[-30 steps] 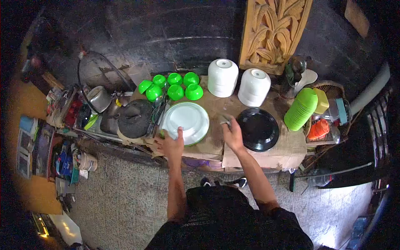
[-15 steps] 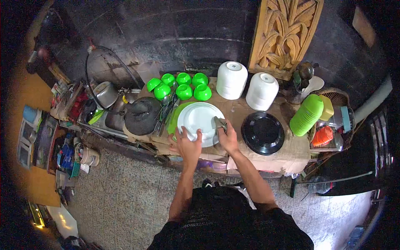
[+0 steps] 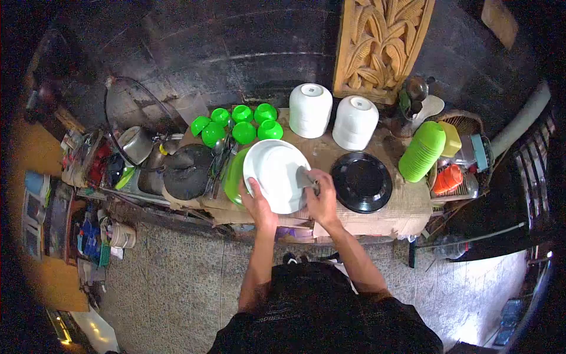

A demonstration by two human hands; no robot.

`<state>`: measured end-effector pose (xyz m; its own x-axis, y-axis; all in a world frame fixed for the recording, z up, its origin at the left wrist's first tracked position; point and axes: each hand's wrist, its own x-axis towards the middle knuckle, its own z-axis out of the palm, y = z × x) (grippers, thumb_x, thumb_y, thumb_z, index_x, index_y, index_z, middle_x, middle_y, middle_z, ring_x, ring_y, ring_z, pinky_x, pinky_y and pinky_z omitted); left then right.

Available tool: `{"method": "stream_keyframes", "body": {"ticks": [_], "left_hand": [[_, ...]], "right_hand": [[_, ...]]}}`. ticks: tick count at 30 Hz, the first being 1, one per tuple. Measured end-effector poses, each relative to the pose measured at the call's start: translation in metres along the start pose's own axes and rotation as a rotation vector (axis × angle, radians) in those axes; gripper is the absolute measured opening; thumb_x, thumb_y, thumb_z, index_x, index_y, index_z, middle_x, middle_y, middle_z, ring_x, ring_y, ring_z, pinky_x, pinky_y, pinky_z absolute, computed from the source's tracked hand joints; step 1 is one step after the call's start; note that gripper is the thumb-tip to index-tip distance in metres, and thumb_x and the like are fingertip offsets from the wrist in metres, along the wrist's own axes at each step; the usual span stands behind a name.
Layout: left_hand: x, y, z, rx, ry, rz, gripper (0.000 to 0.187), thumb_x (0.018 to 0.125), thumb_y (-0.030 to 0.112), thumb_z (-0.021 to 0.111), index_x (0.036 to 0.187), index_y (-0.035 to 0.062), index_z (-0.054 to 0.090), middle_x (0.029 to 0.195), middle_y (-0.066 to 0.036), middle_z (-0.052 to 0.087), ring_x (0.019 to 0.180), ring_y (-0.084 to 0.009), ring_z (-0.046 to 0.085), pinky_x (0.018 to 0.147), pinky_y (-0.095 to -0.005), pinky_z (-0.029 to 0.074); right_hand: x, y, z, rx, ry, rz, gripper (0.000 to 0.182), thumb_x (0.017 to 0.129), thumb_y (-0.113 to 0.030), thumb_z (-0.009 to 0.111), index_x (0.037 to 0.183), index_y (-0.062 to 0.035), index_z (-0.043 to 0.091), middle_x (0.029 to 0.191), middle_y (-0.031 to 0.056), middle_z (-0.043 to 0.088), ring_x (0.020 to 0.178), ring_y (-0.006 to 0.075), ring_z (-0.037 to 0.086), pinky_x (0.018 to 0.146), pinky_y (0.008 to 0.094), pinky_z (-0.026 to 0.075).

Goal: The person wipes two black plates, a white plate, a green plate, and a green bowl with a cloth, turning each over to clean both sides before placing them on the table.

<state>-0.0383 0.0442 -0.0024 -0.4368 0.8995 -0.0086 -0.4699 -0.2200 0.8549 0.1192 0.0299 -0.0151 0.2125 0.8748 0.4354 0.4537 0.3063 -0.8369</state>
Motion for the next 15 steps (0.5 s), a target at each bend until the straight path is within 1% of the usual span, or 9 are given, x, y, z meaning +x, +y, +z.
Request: {"method": "stream_keyframes", "body": {"ticks": [1, 3, 4, 5, 8, 9, 12, 13, 15], "left_hand": [[0.001, 0.002, -0.001, 0.002, -0.003, -0.005, 0.071, 0.104, 0.050, 0.059, 0.154, 0.0049, 0.036, 0.148, -0.018, 0.049, 0.130, -0.0292, 0.056, 0.103, -0.0437, 0.053], [0.001, 0.004, 0.000, -0.146, 0.024, -0.335, 0.071, 0.106, 0.056, 0.050, 0.148, -0.0002, 0.045, 0.140, -0.018, 0.057, 0.124, -0.0291, 0.062, 0.100, -0.0446, 0.056], [0.000, 0.002, 0.002, -0.147, 0.022, -0.336, 0.071, 0.106, 0.056, 0.050, 0.148, -0.0001, 0.045, 0.140, -0.018, 0.057, 0.124, -0.0291, 0.062, 0.100, -0.0446, 0.056], [-0.002, -0.003, 0.003, -0.136, -0.029, -0.349, 0.072, 0.106, 0.058, 0.048, 0.147, -0.0012, 0.047, 0.139, -0.017, 0.059, 0.123, -0.0295, 0.063, 0.100, -0.0455, 0.056], [-0.004, -0.017, 0.001, -0.176, -0.096, -0.413, 0.073, 0.107, 0.059, 0.044, 0.146, -0.0022, 0.048, 0.138, -0.016, 0.061, 0.122, -0.0300, 0.064, 0.100, -0.0466, 0.056], [-0.004, -0.020, 0.001, -0.228, -0.113, -0.458, 0.072, 0.107, 0.059, 0.044, 0.146, -0.0021, 0.048, 0.138, -0.016, 0.061, 0.122, -0.0302, 0.064, 0.101, -0.0469, 0.055], [-0.005, -0.020, 0.003, -0.258, -0.139, -0.454, 0.071, 0.107, 0.059, 0.042, 0.146, -0.0004, 0.049, 0.139, -0.016, 0.061, 0.123, -0.0303, 0.063, 0.102, -0.0480, 0.054], [-0.003, -0.018, 0.002, -0.257, -0.141, -0.457, 0.071, 0.107, 0.059, 0.042, 0.146, -0.0004, 0.049, 0.139, -0.016, 0.061, 0.123, -0.0303, 0.063, 0.102, -0.0480, 0.054], [0.001, -0.010, -0.001, -0.195, -0.130, -0.446, 0.070, 0.108, 0.061, 0.034, 0.154, 0.0082, 0.042, 0.151, -0.014, 0.053, 0.136, -0.0319, 0.054, 0.112, -0.0500, 0.046]], "right_hand": [[0.005, 0.002, -0.005, -0.002, 0.003, 0.004, 0.042, 0.084, 0.002, 0.065, 0.126, 0.0003, 0.065, 0.128, 0.0222, 0.062, 0.119, 0.0394, 0.061, 0.104, 0.0434, 0.049], [0.021, 0.006, -0.016, -0.164, 0.115, -0.083, 0.044, 0.083, 0.004, 0.063, 0.127, 0.0013, 0.065, 0.123, 0.0221, 0.061, 0.116, 0.0404, 0.061, 0.103, 0.0445, 0.049], [0.027, -0.004, -0.022, -0.168, 0.147, -0.092, 0.046, 0.080, 0.005, 0.062, 0.126, 0.0030, 0.066, 0.119, 0.0224, 0.061, 0.110, 0.0408, 0.062, 0.098, 0.0444, 0.051], [0.031, -0.010, -0.025, -0.170, 0.150, -0.093, 0.046, 0.080, 0.005, 0.062, 0.126, 0.0030, 0.066, 0.119, 0.0224, 0.061, 0.110, 0.0408, 0.062, 0.098, 0.0444, 0.051], [0.030, -0.029, -0.031, -0.216, 0.090, -0.254, 0.052, 0.076, 0.007, 0.062, 0.128, 0.0016, 0.067, 0.119, 0.0217, 0.059, 0.103, 0.0386, 0.064, 0.090, 0.0419, 0.054], [0.026, -0.036, -0.031, -0.260, 0.024, -0.239, 0.055, 0.075, 0.007, 0.065, 0.130, -0.0005, 0.067, 0.122, 0.0209, 0.059, 0.107, 0.0385, 0.063, 0.093, 0.0431, 0.054], [0.007, -0.053, -0.032, -0.252, -0.142, -0.312, 0.061, 0.072, 0.002, 0.071, 0.132, -0.0050, 0.067, 0.127, 0.0181, 0.060, 0.114, 0.0382, 0.060, 0.099, 0.0461, 0.052], [0.000, -0.054, -0.034, -0.256, -0.213, -0.343, 0.062, 0.071, 0.001, 0.072, 0.133, -0.0068, 0.067, 0.128, 0.0167, 0.060, 0.114, 0.0369, 0.061, 0.098, 0.0450, 0.053], [-0.007, -0.056, -0.042, -0.252, -0.291, -0.435, 0.065, 0.069, -0.006, 0.077, 0.133, -0.0082, 0.066, 0.126, 0.0138, 0.060, 0.106, 0.0352, 0.062, 0.092, 0.0447, 0.055]]}}
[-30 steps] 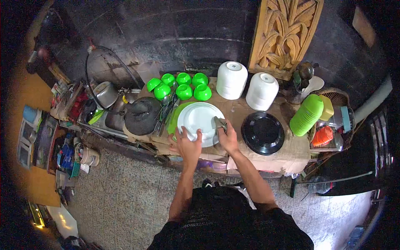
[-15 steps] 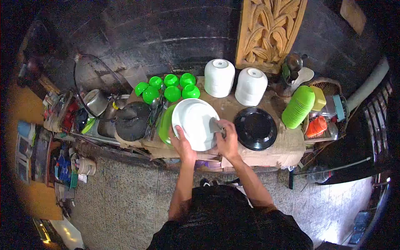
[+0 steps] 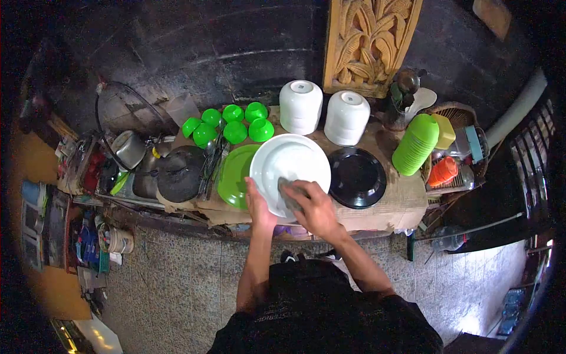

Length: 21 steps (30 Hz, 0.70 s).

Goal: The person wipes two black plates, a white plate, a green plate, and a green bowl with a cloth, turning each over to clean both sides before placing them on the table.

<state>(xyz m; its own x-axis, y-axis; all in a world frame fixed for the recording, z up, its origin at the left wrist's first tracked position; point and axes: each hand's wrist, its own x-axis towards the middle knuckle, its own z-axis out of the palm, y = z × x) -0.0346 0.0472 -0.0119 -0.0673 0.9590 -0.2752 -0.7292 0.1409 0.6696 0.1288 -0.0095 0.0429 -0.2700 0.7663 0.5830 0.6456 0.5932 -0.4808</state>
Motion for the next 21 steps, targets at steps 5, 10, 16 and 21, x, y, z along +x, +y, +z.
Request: {"method": "stream_keyframes", "body": {"ticks": [5, 10, 16, 21], "left_hand": [[-0.004, 0.015, 0.003, -0.063, -0.009, 0.037, 0.067, 0.111, 0.055, 0.034, 0.149, 0.0014, 0.046, 0.143, -0.015, 0.059, 0.128, -0.0286, 0.061, 0.108, -0.0448, 0.052], [-0.012, 0.000, 0.015, -0.022, -0.053, 0.010, 0.066, 0.110, 0.055, 0.036, 0.149, 0.0019, 0.046, 0.143, -0.015, 0.059, 0.127, -0.0282, 0.061, 0.107, -0.0440, 0.053], [-0.019, -0.011, 0.021, -0.027, -0.084, -0.090, 0.068, 0.108, 0.059, 0.042, 0.145, 0.0027, 0.050, 0.139, -0.016, 0.061, 0.124, -0.0304, 0.063, 0.105, -0.0477, 0.053], [-0.005, 0.009, 0.004, -0.050, -0.020, 0.010, 0.068, 0.109, 0.058, 0.036, 0.151, 0.0046, 0.045, 0.147, -0.015, 0.056, 0.131, -0.0312, 0.057, 0.111, -0.0476, 0.048]], "right_hand": [[-0.015, 0.032, -0.021, -0.067, 0.027, -0.015, 0.064, 0.068, -0.003, 0.075, 0.131, -0.0108, 0.068, 0.126, 0.0142, 0.061, 0.106, 0.0349, 0.064, 0.089, 0.0433, 0.057], [0.010, 0.037, -0.030, -0.111, 0.254, 0.219, 0.062, 0.067, 0.002, 0.075, 0.127, -0.0062, 0.069, 0.122, 0.0156, 0.062, 0.107, 0.0361, 0.065, 0.090, 0.0430, 0.057], [0.021, 0.008, -0.018, -0.077, 0.154, 0.091, 0.062, 0.064, 0.000, 0.078, 0.125, -0.0079, 0.071, 0.122, 0.0154, 0.064, 0.107, 0.0351, 0.065, 0.091, 0.0440, 0.056], [-0.002, -0.004, -0.021, -0.013, -0.025, -0.016, 0.063, 0.065, -0.004, 0.079, 0.128, -0.0093, 0.071, 0.123, 0.0140, 0.064, 0.104, 0.0345, 0.066, 0.090, 0.0438, 0.057]]}}
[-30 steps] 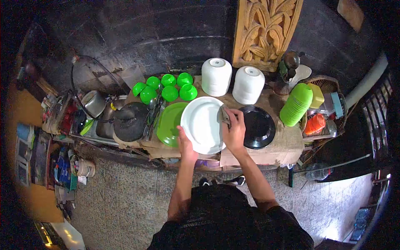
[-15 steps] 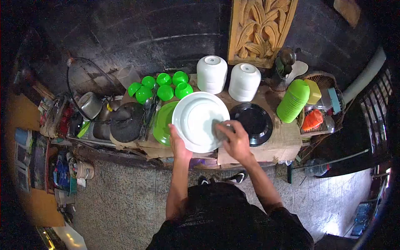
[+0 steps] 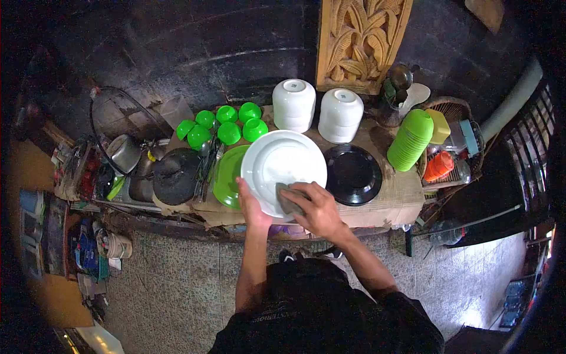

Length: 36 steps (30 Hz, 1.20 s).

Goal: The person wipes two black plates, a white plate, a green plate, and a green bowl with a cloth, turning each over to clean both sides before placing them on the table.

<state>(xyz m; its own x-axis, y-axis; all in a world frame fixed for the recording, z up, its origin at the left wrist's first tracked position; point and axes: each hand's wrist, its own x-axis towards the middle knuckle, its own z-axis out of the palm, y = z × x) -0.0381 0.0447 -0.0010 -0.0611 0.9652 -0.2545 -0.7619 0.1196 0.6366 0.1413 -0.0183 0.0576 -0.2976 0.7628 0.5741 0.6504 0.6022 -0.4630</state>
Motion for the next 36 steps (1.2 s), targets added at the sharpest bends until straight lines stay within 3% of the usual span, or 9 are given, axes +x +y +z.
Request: {"method": "stream_keyframes", "body": {"ticks": [3, 6, 13, 19, 23, 25, 29, 34, 36], "left_hand": [[-0.003, 0.010, 0.002, 0.005, -0.003, 0.051, 0.070, 0.109, 0.060, 0.030, 0.155, 0.0070, 0.040, 0.152, -0.013, 0.052, 0.138, -0.0307, 0.052, 0.116, -0.0475, 0.043], [-0.009, 0.008, 0.005, 0.028, -0.037, 0.020, 0.071, 0.109, 0.060, 0.031, 0.155, 0.0073, 0.040, 0.153, -0.013, 0.052, 0.139, -0.0300, 0.052, 0.117, -0.0477, 0.042], [-0.028, -0.011, 0.022, 0.150, -0.055, -0.054, 0.067, 0.110, 0.054, 0.036, 0.146, -0.0009, 0.049, 0.138, -0.018, 0.062, 0.124, -0.0286, 0.064, 0.105, -0.0449, 0.055], [-0.034, -0.022, 0.025, 0.239, -0.168, -0.109, 0.071, 0.109, 0.058, 0.036, 0.146, -0.0007, 0.049, 0.140, -0.017, 0.061, 0.126, -0.0280, 0.062, 0.107, -0.0424, 0.052], [-0.029, -0.027, 0.022, 0.070, -0.184, -0.150, 0.081, 0.105, 0.070, 0.031, 0.147, 0.0027, 0.049, 0.144, -0.013, 0.058, 0.134, -0.0265, 0.054, 0.112, -0.0410, 0.045], [-0.026, -0.022, 0.022, -0.070, -0.156, -0.136, 0.079, 0.102, 0.072, 0.038, 0.149, 0.0090, 0.048, 0.137, -0.009, 0.059, 0.126, -0.0263, 0.057, 0.110, -0.0445, 0.045], [-0.024, 0.001, 0.028, -0.035, -0.111, -0.066, 0.080, 0.101, 0.070, 0.045, 0.150, 0.0070, 0.045, 0.139, -0.010, 0.059, 0.124, -0.0266, 0.059, 0.108, -0.0440, 0.047], [-0.018, 0.019, 0.035, -0.162, -0.051, -0.004, 0.076, 0.106, 0.065, 0.031, 0.160, 0.0125, 0.034, 0.163, -0.009, 0.039, 0.149, -0.0305, 0.037, 0.123, -0.0490, 0.031], [-0.014, 0.018, 0.031, -0.167, -0.057, 0.008, 0.075, 0.106, 0.065, 0.030, 0.160, 0.0126, 0.035, 0.162, -0.009, 0.040, 0.149, -0.0306, 0.038, 0.123, -0.0487, 0.032]], "right_hand": [[-0.012, 0.019, -0.004, -0.004, 0.079, -0.059, 0.060, 0.066, -0.002, 0.079, 0.125, -0.0065, 0.070, 0.121, 0.0137, 0.062, 0.104, 0.0335, 0.065, 0.090, 0.0409, 0.057], [-0.008, 0.035, -0.005, 0.036, 0.312, 0.222, 0.053, 0.071, 0.007, 0.071, 0.123, -0.0014, 0.070, 0.116, 0.0175, 0.060, 0.102, 0.0356, 0.066, 0.088, 0.0406, 0.056], [0.034, 0.043, -0.025, -0.023, 0.409, 0.406, 0.039, 0.077, -0.003, 0.069, 0.116, -0.0006, 0.073, 0.111, 0.0194, 0.063, 0.098, 0.0384, 0.068, 0.087, 0.0426, 0.056], [0.052, 0.011, -0.024, -0.180, 0.217, 0.204, 0.033, 0.076, -0.008, 0.075, 0.109, -0.0031, 0.074, 0.108, 0.0142, 0.065, 0.096, 0.0360, 0.067, 0.083, 0.0435, 0.057], [0.046, -0.009, -0.003, -0.227, 0.117, 0.065, 0.040, 0.073, -0.013, 0.078, 0.112, -0.0064, 0.073, 0.113, 0.0109, 0.063, 0.095, 0.0331, 0.066, 0.081, 0.0425, 0.058], [0.035, -0.021, 0.009, -0.192, 0.083, 0.001, 0.044, 0.070, -0.014, 0.079, 0.113, -0.0077, 0.073, 0.114, 0.0101, 0.063, 0.095, 0.0313, 0.066, 0.080, 0.0411, 0.058], [0.011, -0.036, 0.013, -0.166, 0.040, -0.082, 0.061, 0.068, -0.018, 0.081, 0.128, -0.0104, 0.070, 0.118, 0.0089, 0.063, 0.094, 0.0273, 0.065, 0.084, 0.0403, 0.057], [-0.027, -0.001, 0.015, -0.151, 0.064, -0.127, 0.063, 0.076, -0.020, 0.079, 0.138, -0.0199, 0.067, 0.128, 0.0068, 0.063, 0.106, 0.0263, 0.063, 0.085, 0.0404, 0.055], [-0.031, 0.013, 0.015, -0.153, 0.146, -0.118, 0.061, 0.076, -0.018, 0.080, 0.136, -0.0192, 0.068, 0.127, 0.0080, 0.063, 0.105, 0.0276, 0.064, 0.085, 0.0407, 0.055]]}}
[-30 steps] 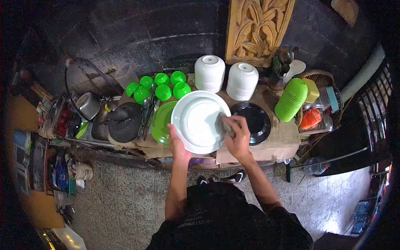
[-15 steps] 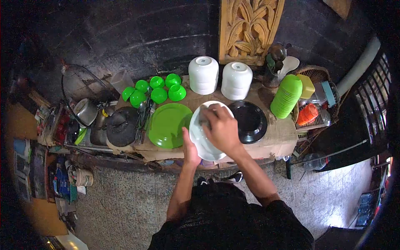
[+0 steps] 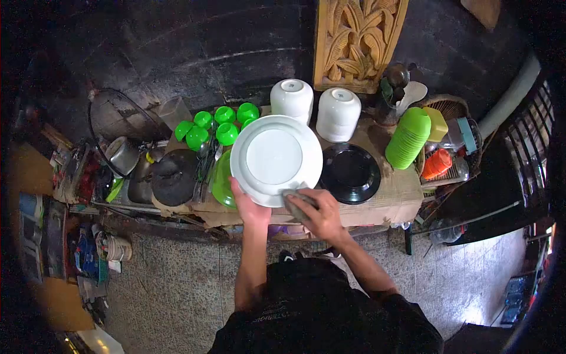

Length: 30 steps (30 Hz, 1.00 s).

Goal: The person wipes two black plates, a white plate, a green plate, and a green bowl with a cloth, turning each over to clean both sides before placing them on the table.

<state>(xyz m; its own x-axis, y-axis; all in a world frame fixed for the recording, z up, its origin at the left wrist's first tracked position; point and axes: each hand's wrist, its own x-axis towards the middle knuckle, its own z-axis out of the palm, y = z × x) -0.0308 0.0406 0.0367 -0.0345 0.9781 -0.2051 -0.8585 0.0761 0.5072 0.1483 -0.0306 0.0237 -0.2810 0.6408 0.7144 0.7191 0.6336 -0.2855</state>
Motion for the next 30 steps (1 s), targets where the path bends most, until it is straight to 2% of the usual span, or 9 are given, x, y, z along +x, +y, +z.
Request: {"method": "stream_keyframes", "body": {"ticks": [3, 5, 6, 7, 15, 22, 23, 24, 30], "left_hand": [[0.000, -0.002, -0.001, -0.008, -0.006, -0.010, 0.072, 0.108, 0.063, 0.028, 0.159, 0.0128, 0.035, 0.162, -0.010, 0.041, 0.148, -0.0305, 0.040, 0.123, -0.0482, 0.033], [0.000, -0.003, -0.002, -0.012, -0.002, -0.026, 0.071, 0.108, 0.062, 0.027, 0.159, 0.0131, 0.035, 0.162, -0.009, 0.042, 0.147, -0.0305, 0.041, 0.123, -0.0480, 0.033], [0.000, -0.004, -0.005, -0.005, -0.028, -0.049, 0.071, 0.109, 0.062, 0.027, 0.159, 0.0132, 0.036, 0.161, -0.010, 0.042, 0.147, -0.0303, 0.041, 0.122, -0.0478, 0.034], [0.000, -0.004, -0.007, 0.001, -0.053, -0.072, 0.070, 0.109, 0.061, 0.027, 0.159, 0.0133, 0.036, 0.161, -0.010, 0.042, 0.146, -0.0300, 0.042, 0.122, -0.0476, 0.035], [-0.008, -0.018, -0.008, 0.146, -0.122, -0.169, 0.071, 0.109, 0.061, 0.028, 0.157, 0.0107, 0.038, 0.156, -0.013, 0.048, 0.141, -0.0320, 0.050, 0.117, -0.0487, 0.042], [-0.016, -0.037, -0.007, 0.262, -0.100, -0.138, 0.067, 0.109, 0.057, 0.036, 0.149, 0.0034, 0.046, 0.146, -0.015, 0.056, 0.129, -0.0289, 0.060, 0.110, -0.0456, 0.050], [-0.018, -0.041, -0.008, 0.307, -0.075, -0.136, 0.067, 0.110, 0.057, 0.036, 0.148, 0.0030, 0.047, 0.145, -0.015, 0.057, 0.128, -0.0285, 0.060, 0.109, -0.0451, 0.050], [-0.021, -0.042, -0.005, 0.340, -0.095, -0.108, 0.074, 0.107, 0.063, 0.035, 0.153, 0.0064, 0.042, 0.150, -0.015, 0.052, 0.136, -0.0305, 0.054, 0.113, -0.0485, 0.045], [-0.003, -0.028, -0.024, 0.098, -0.041, -0.099, 0.077, 0.104, 0.069, 0.036, 0.153, 0.0094, 0.044, 0.145, -0.012, 0.056, 0.130, -0.0303, 0.056, 0.110, -0.0478, 0.046]], "right_hand": [[0.003, 0.006, -0.003, 0.007, 0.134, 0.048, 0.057, 0.073, -0.008, 0.081, 0.128, -0.0141, 0.072, 0.123, 0.0119, 0.064, 0.103, 0.0311, 0.065, 0.085, 0.0414, 0.056], [0.012, 0.011, -0.007, 0.054, 0.313, 0.169, 0.060, 0.067, 0.005, 0.077, 0.126, -0.0091, 0.072, 0.120, 0.0144, 0.062, 0.105, 0.0324, 0.064, 0.087, 0.0411, 0.056], [0.016, 0.016, -0.011, 0.079, 0.330, 0.237, 0.063, 0.064, 0.013, 0.067, 0.125, -0.0050, 0.071, 0.118, 0.0163, 0.061, 0.106, 0.0345, 0.064, 0.091, 0.0412, 0.055], [0.023, 0.019, -0.017, 0.094, 0.334, 0.313, 0.063, 0.065, 0.014, 0.062, 0.125, -0.0034, 0.070, 0.118, 0.0175, 0.060, 0.106, 0.0357, 0.064, 0.092, 0.0412, 0.055], [0.080, 0.038, -0.052, 0.075, 0.254, 0.452, 0.039, 0.078, 0.001, 0.066, 0.117, 0.0001, 0.071, 0.112, 0.0195, 0.063, 0.097, 0.0394, 0.068, 0.087, 0.0428, 0.056], [0.091, 0.013, -0.041, -0.013, 0.074, 0.219, 0.043, 0.074, -0.008, 0.074, 0.117, -0.0036, 0.070, 0.113, 0.0143, 0.062, 0.101, 0.0355, 0.064, 0.084, 0.0441, 0.056], [0.091, 0.001, -0.035, 0.013, 0.033, 0.257, 0.042, 0.073, -0.004, 0.072, 0.115, -0.0032, 0.071, 0.115, 0.0166, 0.064, 0.101, 0.0379, 0.065, 0.088, 0.0438, 0.055], [0.088, -0.005, -0.027, 0.003, 0.009, 0.224, 0.045, 0.072, -0.005, 0.073, 0.116, -0.0040, 0.071, 0.116, 0.0160, 0.064, 0.102, 0.0372, 0.065, 0.088, 0.0441, 0.056], [0.047, -0.020, -0.014, 0.098, -0.076, 0.003, 0.056, 0.068, -0.007, 0.078, 0.123, -0.0089, 0.072, 0.120, 0.0117, 0.063, 0.102, 0.0320, 0.066, 0.089, 0.0433, 0.057]]}}
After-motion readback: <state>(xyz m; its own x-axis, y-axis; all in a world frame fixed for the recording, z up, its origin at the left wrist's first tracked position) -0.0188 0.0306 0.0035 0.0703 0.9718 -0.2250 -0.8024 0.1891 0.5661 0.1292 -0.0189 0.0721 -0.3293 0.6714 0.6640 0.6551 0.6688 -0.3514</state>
